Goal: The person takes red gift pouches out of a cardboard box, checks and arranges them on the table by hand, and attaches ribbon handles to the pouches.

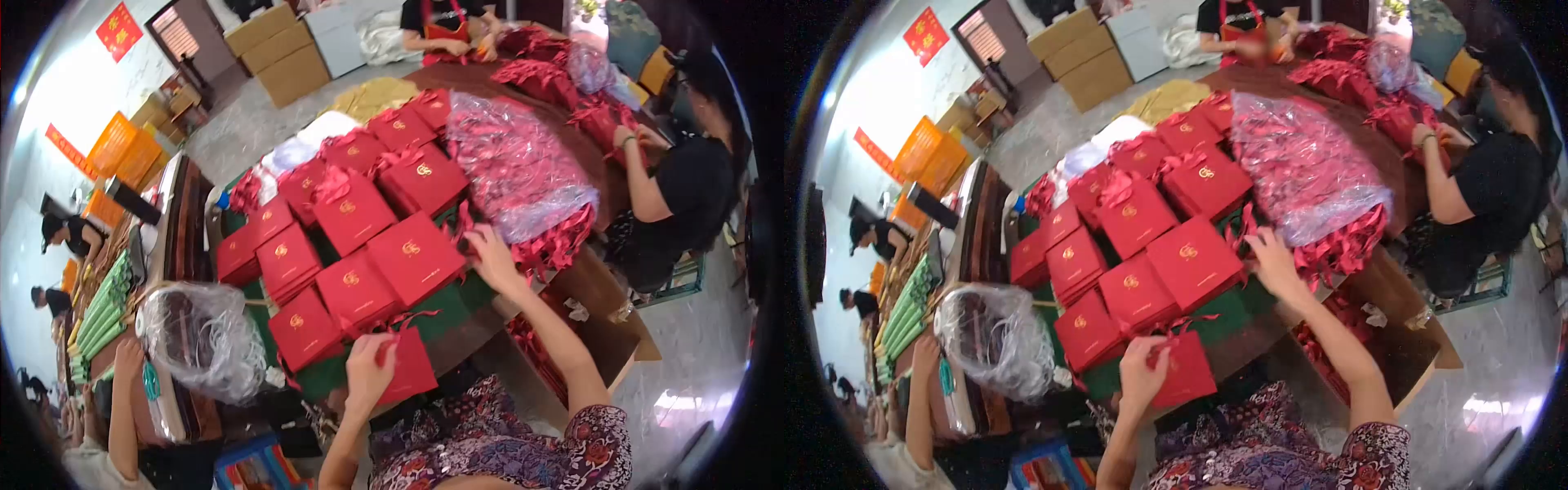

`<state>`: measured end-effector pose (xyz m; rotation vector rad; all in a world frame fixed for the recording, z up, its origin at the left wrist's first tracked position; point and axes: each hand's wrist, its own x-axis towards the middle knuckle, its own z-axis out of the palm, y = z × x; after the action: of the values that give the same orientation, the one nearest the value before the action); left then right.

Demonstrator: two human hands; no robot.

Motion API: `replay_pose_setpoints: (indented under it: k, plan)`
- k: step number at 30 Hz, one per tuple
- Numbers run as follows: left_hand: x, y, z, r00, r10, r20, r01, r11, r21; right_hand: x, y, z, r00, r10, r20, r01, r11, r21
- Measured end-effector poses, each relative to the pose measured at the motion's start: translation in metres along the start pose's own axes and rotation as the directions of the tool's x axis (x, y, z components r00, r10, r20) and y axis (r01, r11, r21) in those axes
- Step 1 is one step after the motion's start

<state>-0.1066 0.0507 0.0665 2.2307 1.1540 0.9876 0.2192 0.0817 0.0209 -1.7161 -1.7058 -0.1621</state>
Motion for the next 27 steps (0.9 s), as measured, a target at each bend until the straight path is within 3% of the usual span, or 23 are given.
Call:
replay_pose_setpoints:
  k: [3, 4, 5, 7, 9, 11, 13, 15, 17, 19, 20, 21, 24, 26, 27]
  plan:
    - [0.001, 0.004, 0.007, 0.999, -0.030, -0.015, 0.030, 0.999, 0.041, 0.009, 0.021, 0.023, 0.991, 0.041, 0.128, -0.022, 0.989, -0.145]
    - [0.002, 0.002, 0.007, 0.999, -0.039, -0.034, 0.041, 0.998, 0.037, 0.006, 0.020, 0.021, 1.000, 0.025, -0.005, -0.025, 0.999, -0.044]
    - [0.000, 0.000, 0.006, 0.998, -0.049, -0.039, 0.051, 0.998, 0.042, 0.010, 0.009, 0.008, 1.000, 0.019, 0.003, -0.019, 0.999, -0.037]
    - [-0.008, -0.005, 0.004, 0.993, -0.118, 0.001, 0.118, 0.992, 0.052, 0.011, -0.008, -0.014, 0.971, 0.169, -0.171, -0.134, 0.970, 0.201]
    - [-0.014, -0.011, 0.006, 0.992, -0.127, 0.015, 0.126, 0.991, 0.054, 0.001, -0.018, -0.025, 0.912, 0.375, -0.163, -0.255, 0.833, 0.491]
    - [-0.014, -0.012, 0.008, 0.991, -0.131, 0.024, 0.129, 0.990, 0.054, -0.011, -0.039, -0.052, 0.909, 0.380, -0.172, -0.260, 0.838, 0.479]
    - [-0.013, -0.009, 0.008, 0.988, -0.140, 0.062, 0.143, 0.989, -0.043, -0.028, -0.064, -0.067, 0.938, 0.269, -0.220, -0.166, 0.903, 0.396]
    - [-0.006, 0.003, 0.007, 0.966, -0.225, 0.128, 0.239, 0.966, -0.101, -0.051, -0.085, -0.066, 0.988, 0.086, -0.132, -0.021, 0.901, 0.432]
    - [-0.006, 0.006, 0.017, 0.936, -0.295, 0.194, 0.326, 0.932, -0.156, -0.075, -0.099, -0.052, 0.988, -0.121, 0.091, 0.064, 0.879, 0.473]
    - [-0.011, 0.003, 0.036, 0.836, -0.337, 0.433, 0.526, 0.720, -0.454, -0.095, -0.115, -0.036, 0.967, -0.191, 0.167, 0.084, 0.861, 0.501]
    - [-0.006, 0.009, 0.037, 0.732, -0.340, 0.590, 0.656, 0.586, -0.476, -0.102, -0.122, -0.031, 0.959, -0.223, 0.178, 0.105, 0.856, 0.506]
    - [-0.008, 0.010, 0.044, 0.720, -0.295, 0.628, 0.681, 0.471, -0.561, -0.107, -0.128, -0.027, 0.949, -0.253, 0.189, 0.125, 0.850, 0.511]
    - [-0.015, 0.012, 0.056, 0.779, -0.273, 0.565, 0.621, 0.464, -0.632, -0.118, -0.133, -0.025, 0.911, -0.326, 0.253, 0.175, 0.861, 0.478]
    - [-0.014, 0.009, 0.058, 0.790, -0.435, 0.432, 0.600, 0.401, -0.692, -0.126, -0.131, -0.028, 0.850, -0.342, 0.400, 0.123, 0.868, 0.480]
    - [-0.015, 0.008, 0.057, 0.787, -0.442, 0.430, 0.602, 0.399, -0.692, -0.125, -0.128, -0.030, 0.847, -0.346, 0.403, 0.123, 0.866, 0.485]
